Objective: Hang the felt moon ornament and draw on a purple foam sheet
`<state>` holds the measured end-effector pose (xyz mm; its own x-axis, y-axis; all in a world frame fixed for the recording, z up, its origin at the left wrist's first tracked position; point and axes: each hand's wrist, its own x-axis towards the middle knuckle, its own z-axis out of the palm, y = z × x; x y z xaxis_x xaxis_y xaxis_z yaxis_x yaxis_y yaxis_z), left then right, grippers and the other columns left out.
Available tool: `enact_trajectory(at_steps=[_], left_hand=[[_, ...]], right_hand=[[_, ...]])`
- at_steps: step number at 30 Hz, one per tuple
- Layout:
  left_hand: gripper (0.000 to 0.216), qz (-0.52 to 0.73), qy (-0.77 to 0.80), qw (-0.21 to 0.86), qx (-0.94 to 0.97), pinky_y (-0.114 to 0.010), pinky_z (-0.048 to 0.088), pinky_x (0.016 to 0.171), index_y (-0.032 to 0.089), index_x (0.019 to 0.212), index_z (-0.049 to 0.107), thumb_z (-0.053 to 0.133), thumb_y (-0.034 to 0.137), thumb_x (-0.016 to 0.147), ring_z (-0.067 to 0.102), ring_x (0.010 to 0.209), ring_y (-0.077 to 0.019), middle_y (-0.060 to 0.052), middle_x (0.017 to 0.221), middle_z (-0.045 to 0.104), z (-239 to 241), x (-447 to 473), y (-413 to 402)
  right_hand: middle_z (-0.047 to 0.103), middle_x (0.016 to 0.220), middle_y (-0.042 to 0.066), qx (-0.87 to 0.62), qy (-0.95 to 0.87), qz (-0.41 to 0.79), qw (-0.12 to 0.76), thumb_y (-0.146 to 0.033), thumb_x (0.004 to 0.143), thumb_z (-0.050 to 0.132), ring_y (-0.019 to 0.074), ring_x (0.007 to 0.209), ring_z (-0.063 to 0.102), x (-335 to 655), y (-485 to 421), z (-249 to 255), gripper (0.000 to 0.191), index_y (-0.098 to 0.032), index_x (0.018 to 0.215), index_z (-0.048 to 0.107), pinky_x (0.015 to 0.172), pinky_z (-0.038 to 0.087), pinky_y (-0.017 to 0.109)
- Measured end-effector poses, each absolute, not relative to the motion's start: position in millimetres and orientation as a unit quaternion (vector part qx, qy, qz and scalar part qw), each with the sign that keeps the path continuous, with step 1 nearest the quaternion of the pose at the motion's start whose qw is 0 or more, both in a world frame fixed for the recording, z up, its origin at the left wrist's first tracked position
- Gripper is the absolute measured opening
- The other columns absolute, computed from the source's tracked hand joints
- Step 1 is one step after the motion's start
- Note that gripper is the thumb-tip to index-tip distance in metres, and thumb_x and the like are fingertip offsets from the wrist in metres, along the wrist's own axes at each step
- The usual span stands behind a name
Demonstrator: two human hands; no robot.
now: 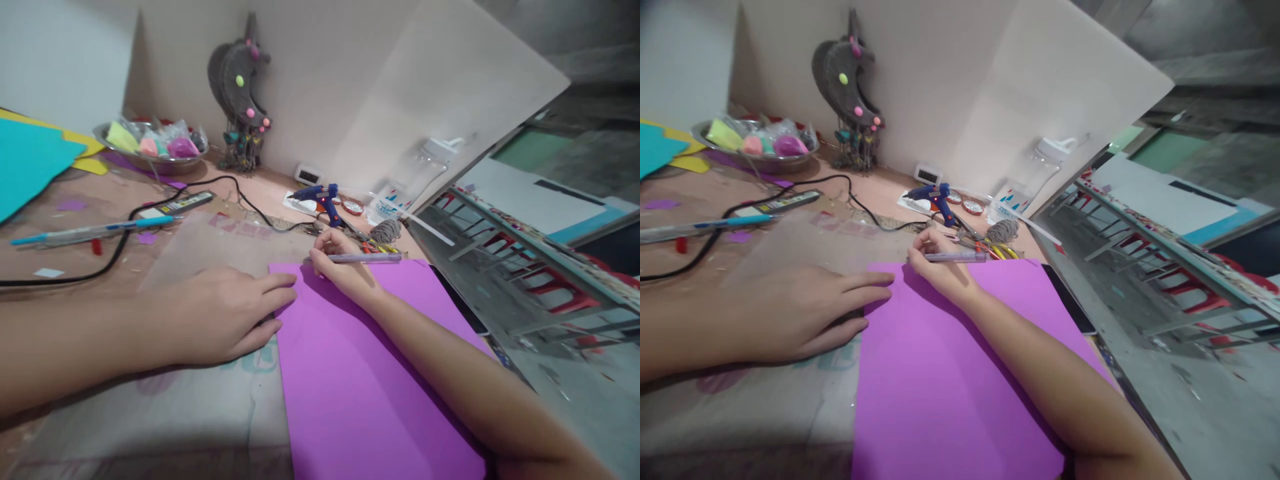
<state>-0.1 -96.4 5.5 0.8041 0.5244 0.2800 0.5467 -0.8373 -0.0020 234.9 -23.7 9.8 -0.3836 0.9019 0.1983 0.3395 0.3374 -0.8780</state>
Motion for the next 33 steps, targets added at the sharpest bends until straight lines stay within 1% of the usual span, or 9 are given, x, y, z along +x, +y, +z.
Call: enact_trajectory(at_steps=[2,4,5,7,10,14,19,26,33], left_hand=[[0.034,-0.141,-0.282,0.066,-0.947,-0.036,0.050,0.058,0.018,0.121,0.066,0.039,0.032,0.105,0.072,0.069,-0.0207,-0.012,0.122,0.072,6.1,0.9,-98.8],[0.033,-0.144,-0.283,0.088,-0.944,-0.034,0.044,0.053,0.019,0.110,0.068,0.038,0.032,0.105,0.065,0.058,-0.0188,-0.008,0.097,0.072,6.5,1.9,-101.0],[0.033,-0.146,-0.285,0.095,-0.943,-0.034,0.043,0.052,0.019,0.107,0.069,0.038,0.032,0.105,0.063,0.055,-0.0189,-0.007,0.089,0.070,6.3,2.3,-101.7],[0.033,-0.147,-0.294,0.099,-0.939,-0.034,0.042,0.051,0.019,0.107,0.070,0.041,0.034,0.104,0.064,0.056,-0.0203,-0.006,0.082,0.069,5.4,2.6,-102.1],[0.034,-0.131,-0.308,0.073,-0.940,-0.034,0.045,0.055,0.017,0.111,0.071,0.043,0.036,0.104,0.068,0.062,-0.0221,-0.006,0.082,0.073,4.7,2.2,-101.0],[0.034,-0.096,-0.323,0.035,-0.941,-0.036,0.049,0.060,0.017,0.110,0.072,0.044,0.036,0.103,0.073,0.069,-0.0243,-0.008,0.088,0.078,8.0,2.8,-99.9],[0.036,-0.070,-0.333,0.013,-0.940,-0.038,0.051,0.062,0.018,0.110,0.072,0.042,0.037,0.103,0.075,0.073,-0.0268,-0.009,0.091,0.079,11.6,3.9,-100.2],[0.033,-0.077,-0.340,-0.003,-0.937,-0.037,0.051,0.062,0.019,0.110,0.072,0.046,0.037,0.102,0.074,0.073,-0.0264,-0.009,0.090,0.079,11.6,4.3,-99.9],[0.031,-0.090,-0.340,-0.005,-0.936,-0.036,0.050,0.062,0.019,0.111,0.072,0.048,0.036,0.102,0.073,0.072,-0.0254,-0.009,0.090,0.078,8.7,2.6,-99.5]], right_hand=[[0.053,0.058,-0.007,-0.421,-0.748,0.370,0.356,-0.033,0.082,0.065,0.0098,0.048,0.046,234.4,-22.9,8.9,0.022,-0.025,0.077,0.045,0.049,0.033,0.025],[0.050,0.056,-0.007,-0.430,-0.760,0.340,0.349,-0.035,0.082,0.065,0.0096,0.048,0.043,233.5,-21.5,8.3,0.027,-0.025,0.071,0.043,0.049,0.030,0.025],[0.049,0.055,-0.007,-0.437,-0.763,0.325,0.348,-0.036,0.082,0.065,0.0096,0.048,0.042,232.8,-20.4,8.0,0.029,-0.025,0.069,0.042,0.050,0.030,0.025],[0.049,0.054,-0.006,-0.451,-0.765,0.303,0.346,-0.039,0.083,0.064,0.0098,0.049,0.041,231.0,-17.8,7.1,0.031,-0.025,0.067,0.042,0.051,0.030,0.026],[0.049,0.053,-0.006,-0.456,-0.770,0.291,0.339,-0.036,0.082,0.063,0.0099,0.049,0.041,227.9,-14.1,6.0,0.029,-0.025,0.065,0.042,0.051,0.031,0.026],[0.048,0.052,-0.006,-0.444,-0.787,0.264,0.339,-0.030,0.081,0.062,0.0095,0.049,0.041,225.5,-12.8,6.7,0.028,-0.025,0.063,0.041,0.053,0.034,0.026],[0.050,0.052,-0.006,-0.450,-0.783,0.281,0.325,-0.032,0.084,0.063,0.0100,0.049,0.043,225.6,-14.2,7.2,0.030,-0.024,0.065,0.041,0.053,0.034,0.026],[0.051,0.055,-0.005,-0.436,-0.782,0.297,0.331,-0.039,0.085,0.064,0.0110,0.051,0.043,226.5,-13.1,1.6,0.031,-0.025,0.067,0.042,0.051,0.031,0.026],[0.045,0.051,-0.006,-0.438,-0.796,0.241,0.339,-0.028,0.079,0.062,0.0104,0.051,0.038,224.1,-14.1,9.1,0.029,-0.025,0.060,0.039,0.053,0.031,0.027]])
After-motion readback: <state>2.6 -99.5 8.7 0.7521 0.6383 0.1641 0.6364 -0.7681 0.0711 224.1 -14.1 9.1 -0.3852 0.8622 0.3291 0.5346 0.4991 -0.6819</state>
